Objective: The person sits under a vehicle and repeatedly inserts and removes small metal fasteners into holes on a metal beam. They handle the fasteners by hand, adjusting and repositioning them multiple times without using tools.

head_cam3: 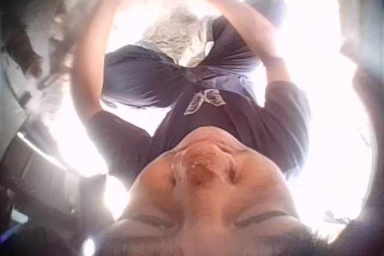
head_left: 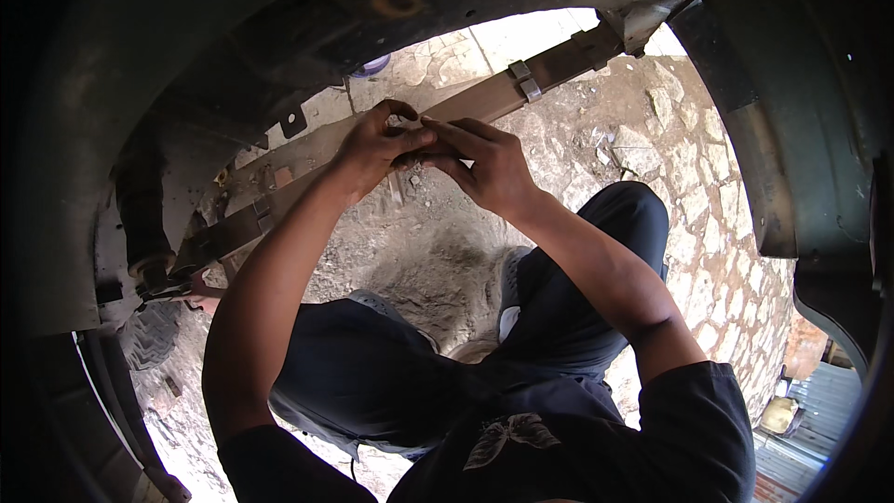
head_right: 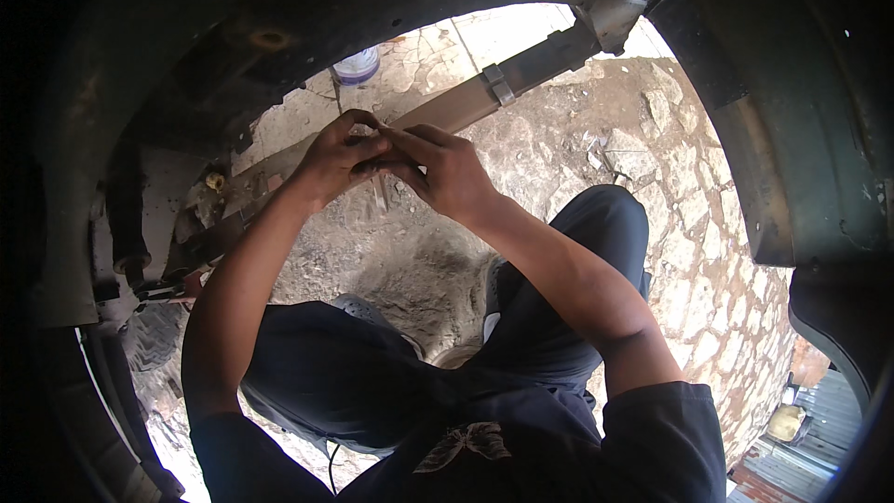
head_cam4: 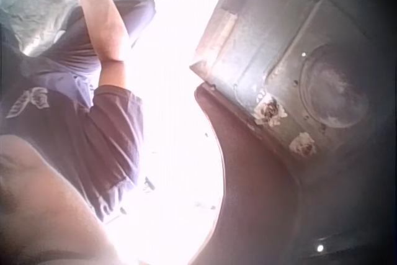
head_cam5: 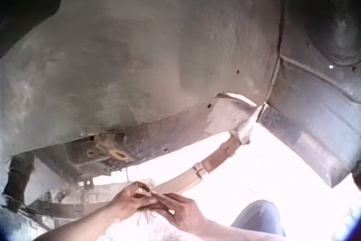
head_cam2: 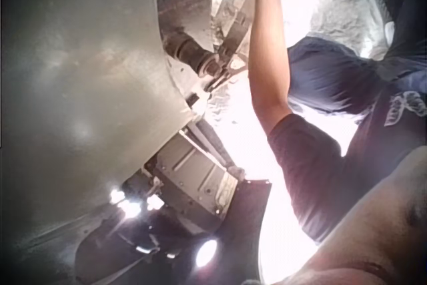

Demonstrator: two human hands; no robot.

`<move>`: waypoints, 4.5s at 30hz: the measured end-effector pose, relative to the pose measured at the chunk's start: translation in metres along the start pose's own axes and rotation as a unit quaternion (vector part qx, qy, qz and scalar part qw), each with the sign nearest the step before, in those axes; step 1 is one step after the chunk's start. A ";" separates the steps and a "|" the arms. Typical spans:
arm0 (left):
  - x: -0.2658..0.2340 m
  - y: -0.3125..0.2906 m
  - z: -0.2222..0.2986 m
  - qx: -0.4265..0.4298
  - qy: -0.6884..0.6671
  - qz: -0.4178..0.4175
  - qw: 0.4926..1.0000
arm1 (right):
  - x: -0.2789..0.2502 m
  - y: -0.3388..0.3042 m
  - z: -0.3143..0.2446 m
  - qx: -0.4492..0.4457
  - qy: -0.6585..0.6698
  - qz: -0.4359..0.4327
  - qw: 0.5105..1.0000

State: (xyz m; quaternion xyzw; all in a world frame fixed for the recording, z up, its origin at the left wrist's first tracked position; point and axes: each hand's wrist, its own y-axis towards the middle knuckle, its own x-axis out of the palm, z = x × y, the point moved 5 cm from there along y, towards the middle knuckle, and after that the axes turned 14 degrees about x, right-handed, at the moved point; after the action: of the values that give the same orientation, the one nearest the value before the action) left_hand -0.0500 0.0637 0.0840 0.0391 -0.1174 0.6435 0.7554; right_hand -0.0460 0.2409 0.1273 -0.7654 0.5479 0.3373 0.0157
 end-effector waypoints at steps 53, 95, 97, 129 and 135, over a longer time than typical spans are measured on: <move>-0.039 -0.036 -0.023 0.206 0.678 -0.155 0.688 | 0.019 0.045 0.112 0.421 -0.172 0.040 0.889; -0.066 -0.014 0.014 0.294 0.555 0.052 0.777 | 0.064 0.057 0.136 0.198 -0.344 0.017 0.918; -0.072 -0.018 0.009 0.281 0.559 0.064 0.778 | 0.091 0.052 0.101 0.178 -0.330 -0.025 0.927; -0.117 0.000 -0.057 0.093 0.505 0.231 0.827 | 0.103 0.036 0.068 0.315 -0.169 -0.137 0.924; -0.113 -0.004 -0.033 0.086 0.453 0.241 0.854 | -0.012 0.046 0.139 0.102 -0.434 -0.053 0.894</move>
State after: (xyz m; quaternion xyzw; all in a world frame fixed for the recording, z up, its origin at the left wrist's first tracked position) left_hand -0.0581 -0.0388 0.0266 -0.2217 0.2881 0.7590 0.5401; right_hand -0.1561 0.2869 0.0423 -0.5655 0.4763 0.5766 0.3475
